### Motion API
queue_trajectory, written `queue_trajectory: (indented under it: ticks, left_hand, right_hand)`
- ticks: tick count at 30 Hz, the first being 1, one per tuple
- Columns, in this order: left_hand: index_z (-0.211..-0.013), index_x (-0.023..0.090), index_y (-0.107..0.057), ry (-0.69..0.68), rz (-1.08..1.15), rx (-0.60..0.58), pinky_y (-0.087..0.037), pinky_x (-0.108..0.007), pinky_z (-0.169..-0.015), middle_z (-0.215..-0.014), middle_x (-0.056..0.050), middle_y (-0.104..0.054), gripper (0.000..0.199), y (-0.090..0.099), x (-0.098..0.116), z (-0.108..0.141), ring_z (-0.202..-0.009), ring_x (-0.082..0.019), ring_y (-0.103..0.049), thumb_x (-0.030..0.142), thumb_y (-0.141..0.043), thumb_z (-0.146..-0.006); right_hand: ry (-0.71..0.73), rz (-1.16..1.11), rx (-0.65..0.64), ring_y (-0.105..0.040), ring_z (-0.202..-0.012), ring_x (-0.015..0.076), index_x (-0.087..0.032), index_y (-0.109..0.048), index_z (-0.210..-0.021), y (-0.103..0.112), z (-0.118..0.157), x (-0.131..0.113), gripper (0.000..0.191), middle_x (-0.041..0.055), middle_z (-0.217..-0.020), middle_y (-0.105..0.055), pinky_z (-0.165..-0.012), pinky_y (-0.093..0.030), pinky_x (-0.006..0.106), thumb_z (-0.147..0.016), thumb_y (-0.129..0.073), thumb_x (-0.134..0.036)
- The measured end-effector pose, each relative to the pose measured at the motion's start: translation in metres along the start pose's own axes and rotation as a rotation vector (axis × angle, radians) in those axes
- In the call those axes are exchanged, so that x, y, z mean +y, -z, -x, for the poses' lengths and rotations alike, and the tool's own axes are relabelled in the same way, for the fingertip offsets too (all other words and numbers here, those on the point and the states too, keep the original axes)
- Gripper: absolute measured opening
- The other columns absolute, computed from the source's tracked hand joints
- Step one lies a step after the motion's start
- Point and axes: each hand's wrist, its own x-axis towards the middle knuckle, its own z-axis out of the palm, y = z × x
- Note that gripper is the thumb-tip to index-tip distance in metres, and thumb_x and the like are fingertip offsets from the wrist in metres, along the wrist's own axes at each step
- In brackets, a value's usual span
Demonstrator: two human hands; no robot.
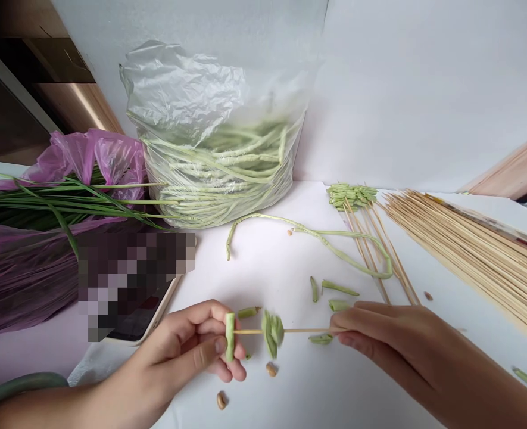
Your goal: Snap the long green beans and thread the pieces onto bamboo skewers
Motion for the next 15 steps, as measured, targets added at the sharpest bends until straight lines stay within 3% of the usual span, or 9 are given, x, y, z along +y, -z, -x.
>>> queue_trajectory:
  ticks: [3,9,12,15]
  left_hand:
    - [-0.079,0.014,-0.057,0.016,0.040,0.009,-0.050,-0.025,-0.068,-0.077,-0.003,-0.064,0.039,0.000,-0.001,0.000,-0.072,-0.014,-0.065,0.049,-0.074,-0.075]
    - [-0.079,0.014,-0.058,-0.042,0.076,0.045,-0.050,-0.024,-0.069,-0.075,-0.004,-0.067,0.032,0.003,-0.002,-0.002,-0.074,-0.014,-0.065,0.041,-0.075,-0.078]
    - [-0.078,0.014,-0.058,-0.058,0.082,0.054,-0.050,-0.023,-0.068,-0.072,-0.003,-0.067,0.029,0.003,-0.002,-0.002,-0.073,-0.014,-0.065,0.037,-0.075,-0.079]
    - [-0.077,0.014,-0.058,-0.061,0.091,0.051,-0.050,-0.024,-0.068,-0.073,-0.004,-0.068,0.028,0.003,-0.002,-0.002,-0.073,-0.014,-0.066,0.036,-0.075,-0.079]
  right_hand:
    - [0.058,-0.018,-0.076,-0.071,-0.080,0.0135,-0.043,-0.063,-0.105,-0.001,-0.005,0.001,0.024,-0.0151,-0.093,-0.072,-0.067,-0.057,0.014,-0.100,-0.040,-0.048]
    - [-0.042,0.055,-0.201,-0.063,-0.105,0.0191,-0.049,-0.054,-0.126,-0.007,0.035,0.016,0.033,-0.0121,-0.115,-0.065,-0.082,-0.058,0.029,-0.095,-0.043,-0.049]
    - [-0.020,0.064,-0.187,-0.066,-0.099,0.0185,-0.050,-0.053,-0.127,-0.005,0.040,0.014,0.034,-0.0122,-0.114,-0.066,-0.077,-0.059,0.028,-0.095,-0.042,-0.049]
    - [0.074,0.083,-0.130,-0.069,-0.090,0.0173,-0.049,-0.052,-0.129,0.001,0.026,0.005,0.034,-0.0125,-0.107,-0.069,-0.070,-0.060,0.024,-0.098,-0.038,-0.045]
